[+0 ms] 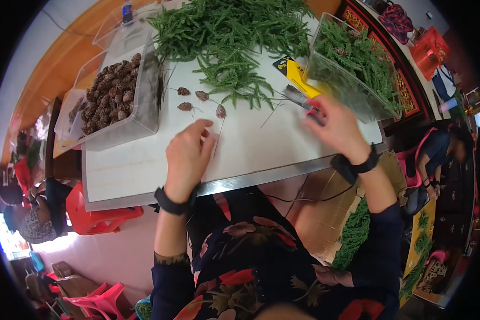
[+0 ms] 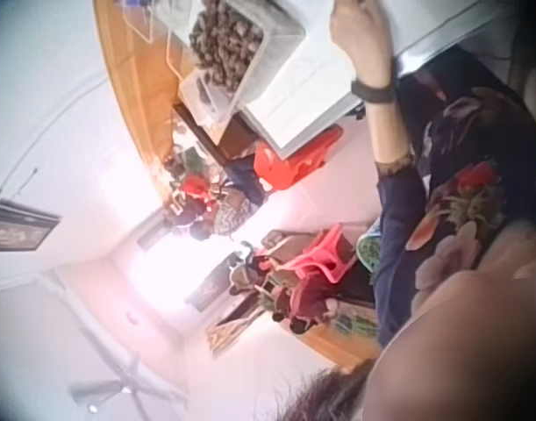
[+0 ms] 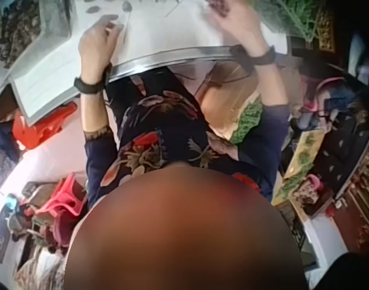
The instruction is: Trimming green branches and attaching small pine cones to create decorative foliage pieces.
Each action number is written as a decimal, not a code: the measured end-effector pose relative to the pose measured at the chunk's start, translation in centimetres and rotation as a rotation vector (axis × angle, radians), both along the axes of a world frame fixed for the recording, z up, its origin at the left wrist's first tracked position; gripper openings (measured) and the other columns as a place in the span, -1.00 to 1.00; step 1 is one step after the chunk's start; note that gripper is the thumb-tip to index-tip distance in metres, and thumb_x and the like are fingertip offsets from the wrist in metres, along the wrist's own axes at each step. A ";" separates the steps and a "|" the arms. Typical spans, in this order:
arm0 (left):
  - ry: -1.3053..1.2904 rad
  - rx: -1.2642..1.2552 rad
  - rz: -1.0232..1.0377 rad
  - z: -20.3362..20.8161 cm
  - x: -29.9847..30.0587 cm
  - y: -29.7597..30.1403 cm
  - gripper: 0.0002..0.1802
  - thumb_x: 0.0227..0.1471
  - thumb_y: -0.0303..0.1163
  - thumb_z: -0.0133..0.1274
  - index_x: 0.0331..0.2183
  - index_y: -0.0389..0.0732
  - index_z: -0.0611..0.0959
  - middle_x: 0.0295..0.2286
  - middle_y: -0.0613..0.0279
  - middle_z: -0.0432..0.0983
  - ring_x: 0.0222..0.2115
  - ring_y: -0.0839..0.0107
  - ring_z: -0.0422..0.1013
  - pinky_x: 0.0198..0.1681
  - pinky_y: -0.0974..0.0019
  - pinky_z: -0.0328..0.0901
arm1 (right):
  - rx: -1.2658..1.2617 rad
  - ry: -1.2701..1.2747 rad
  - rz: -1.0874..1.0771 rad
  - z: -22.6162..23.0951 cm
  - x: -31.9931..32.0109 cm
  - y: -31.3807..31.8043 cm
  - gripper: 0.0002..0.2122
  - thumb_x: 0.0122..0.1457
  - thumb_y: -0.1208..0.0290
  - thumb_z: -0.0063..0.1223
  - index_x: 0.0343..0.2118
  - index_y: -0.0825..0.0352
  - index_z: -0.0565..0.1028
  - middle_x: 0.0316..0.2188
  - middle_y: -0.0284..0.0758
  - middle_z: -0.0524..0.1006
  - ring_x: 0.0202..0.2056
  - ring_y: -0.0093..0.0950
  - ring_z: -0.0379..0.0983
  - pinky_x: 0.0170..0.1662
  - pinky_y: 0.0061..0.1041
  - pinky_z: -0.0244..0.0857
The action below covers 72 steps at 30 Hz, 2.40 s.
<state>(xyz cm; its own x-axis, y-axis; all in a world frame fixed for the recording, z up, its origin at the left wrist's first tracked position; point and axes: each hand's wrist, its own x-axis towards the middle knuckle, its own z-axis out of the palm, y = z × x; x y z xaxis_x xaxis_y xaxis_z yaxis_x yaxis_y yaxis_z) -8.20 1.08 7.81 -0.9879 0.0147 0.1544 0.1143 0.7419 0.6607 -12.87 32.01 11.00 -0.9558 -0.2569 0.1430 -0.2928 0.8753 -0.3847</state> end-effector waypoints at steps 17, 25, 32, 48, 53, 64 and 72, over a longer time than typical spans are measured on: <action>0.144 -0.645 0.031 -3.9 -12.0 -0.7 -0.93 -0.08 -0.45 0.02 -0.44 -0.18 0.54 -0.40 0.08 0.47 -0.42 0.07 0.48 -0.38 0.09 0.35 | 0.147 0.074 0.103 -6.2 -1.8 -1.9 -0.50 -0.04 0.08 0.23 -0.12 0.31 0.39 -0.25 -0.17 0.33 -0.14 -0.14 0.28 -0.17 -0.25 0.27; 0.306 -0.208 0.139 -1.2 -6.6 0.7 -0.79 -0.18 -0.41 0.21 -0.46 -0.21 0.51 -0.48 0.14 0.45 -0.53 0.16 0.43 -0.49 0.18 0.29 | -0.364 0.214 0.213 -4.6 -2.3 -5.2 -0.71 0.03 0.35 0.21 -0.23 0.40 0.49 -0.44 -0.27 0.48 -0.43 -0.40 0.41 -0.33 -0.49 0.32; 0.325 0.014 0.237 0.0 -3.9 4.8 -0.73 -0.20 -0.40 0.26 -0.46 -0.22 0.49 -0.56 0.21 0.41 -0.63 0.31 0.33 -0.55 0.27 0.21 | -1.085 -0.285 0.225 -6.1 -4.6 -12.5 -0.82 0.14 0.41 0.13 -0.27 0.43 0.51 -0.47 -0.46 0.53 -0.51 -0.72 0.37 -0.46 -0.70 0.24; -0.005 0.802 0.096 -1.9 -3.7 5.5 -0.68 0.04 -0.47 0.10 -0.11 -0.26 0.55 -0.42 0.39 0.49 -0.47 0.64 0.35 -0.43 0.57 0.26 | -1.259 -0.444 0.477 -7.6 -5.7 -11.7 -0.91 0.19 0.46 0.04 -0.32 0.37 0.48 -0.55 -0.58 0.39 -0.55 -0.81 0.22 -0.52 -0.77 0.08; 0.022 0.920 0.110 -2.7 -3.5 5.7 -0.72 0.08 -0.46 0.07 -0.12 -0.26 0.54 -0.35 0.38 0.50 -0.45 0.67 0.35 -0.42 0.58 0.24 | -1.320 -0.629 0.469 -6.8 -5.3 -11.7 -0.91 0.21 0.44 0.02 -0.32 0.35 0.48 -0.57 -0.58 0.37 -0.56 -0.81 0.19 -0.52 -0.78 0.04; 0.088 0.287 0.066 0.0 -7.4 4.4 -0.71 -0.03 -0.39 0.15 -0.21 -0.25 0.56 -0.33 0.19 0.53 -0.43 0.36 0.47 -0.43 0.35 0.32 | -1.491 -0.596 0.349 -6.3 -7.0 -8.4 -0.86 0.22 0.38 -0.04 -0.30 0.35 0.47 -0.49 -0.51 0.40 -0.54 -0.75 0.24 -0.47 -0.73 0.12; 0.102 -0.371 0.033 -0.1 -13.5 2.6 -0.69 -0.11 -0.30 0.19 -0.27 -0.21 0.59 -0.20 -0.02 0.50 -0.38 0.05 0.47 -0.36 0.12 0.34 | -1.648 -0.575 0.340 -4.9 -7.2 -7.9 -0.84 0.22 0.37 -0.08 -0.28 0.35 0.46 -0.44 -0.47 0.42 -0.48 -0.72 0.27 -0.41 -0.71 0.16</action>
<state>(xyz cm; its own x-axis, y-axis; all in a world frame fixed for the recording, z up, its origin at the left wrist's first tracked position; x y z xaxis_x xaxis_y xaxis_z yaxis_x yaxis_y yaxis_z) -21.71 3.66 7.73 -0.9686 0.0569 0.2422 0.1382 0.9326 0.3334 -20.04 24.10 6.09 -0.9138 -0.3846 0.1304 0.1136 -0.5504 -0.8271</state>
